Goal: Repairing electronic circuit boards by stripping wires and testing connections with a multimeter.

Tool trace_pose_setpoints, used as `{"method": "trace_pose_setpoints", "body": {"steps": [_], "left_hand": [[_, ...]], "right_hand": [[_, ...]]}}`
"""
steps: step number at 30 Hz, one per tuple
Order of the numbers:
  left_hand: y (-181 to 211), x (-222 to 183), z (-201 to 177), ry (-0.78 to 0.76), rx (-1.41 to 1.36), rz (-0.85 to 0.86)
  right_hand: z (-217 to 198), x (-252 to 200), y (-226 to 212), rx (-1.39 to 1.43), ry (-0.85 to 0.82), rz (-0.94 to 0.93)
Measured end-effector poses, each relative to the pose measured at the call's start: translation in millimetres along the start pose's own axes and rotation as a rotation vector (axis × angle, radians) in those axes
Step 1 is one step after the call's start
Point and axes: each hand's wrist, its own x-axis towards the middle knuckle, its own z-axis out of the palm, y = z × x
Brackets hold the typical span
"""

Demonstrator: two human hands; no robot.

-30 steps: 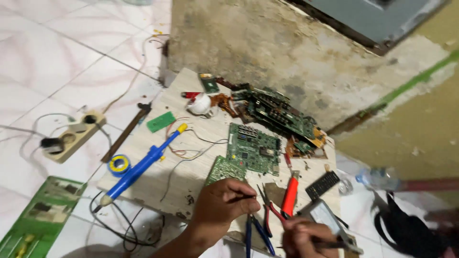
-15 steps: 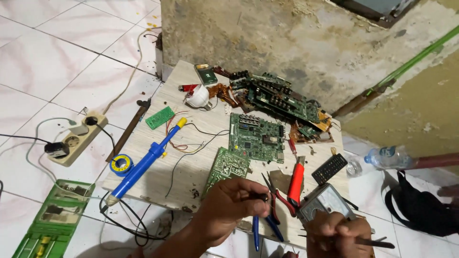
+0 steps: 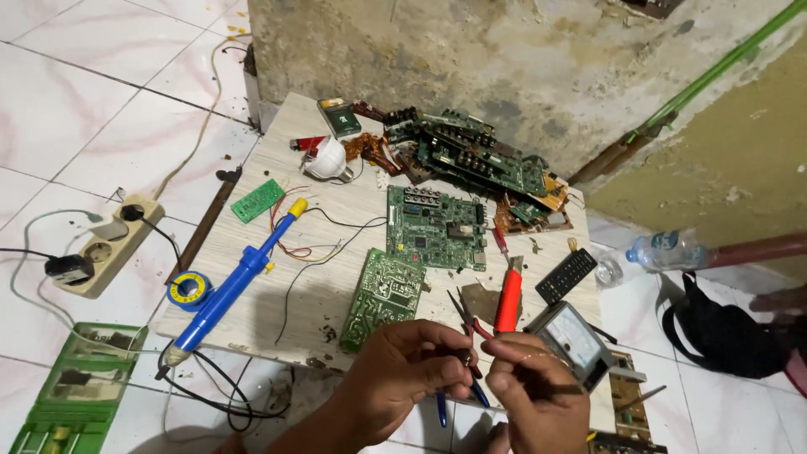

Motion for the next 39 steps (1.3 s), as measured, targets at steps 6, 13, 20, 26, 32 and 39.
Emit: {"method": "trace_pose_setpoints", "body": {"steps": [6,13,20,26,32,39], "left_hand": [[5.4,-2.9,8.8,-0.034,0.276,0.079],[3.1,-8.1,14.4,-0.053,0.415,0.208],[11.7,-9.7,24.0,-0.069,0.635,0.43],[26.6,-10.9,35.9,-0.088,0.891,0.591],[26.0,-11.0,31.6,-0.137,0.824,0.577],[7.1,-9.8,22.1,-0.081,0.427,0.123]], "right_hand": [[15.5,-3.9,-29.6,-0.026,0.044,-0.098],[21.3,-2.7,-33.5,-0.067,0.11,-0.014],[17.1,-3.0,-27.9,0.1,0.024,0.152],[14.4,-9.0,-8.4,0.443,0.028,0.229],[13.7,-8.6,-7.3,0.377,0.064,0.221],[15.9,-7.2,-18.8,0.029,0.132,-0.014]]}}
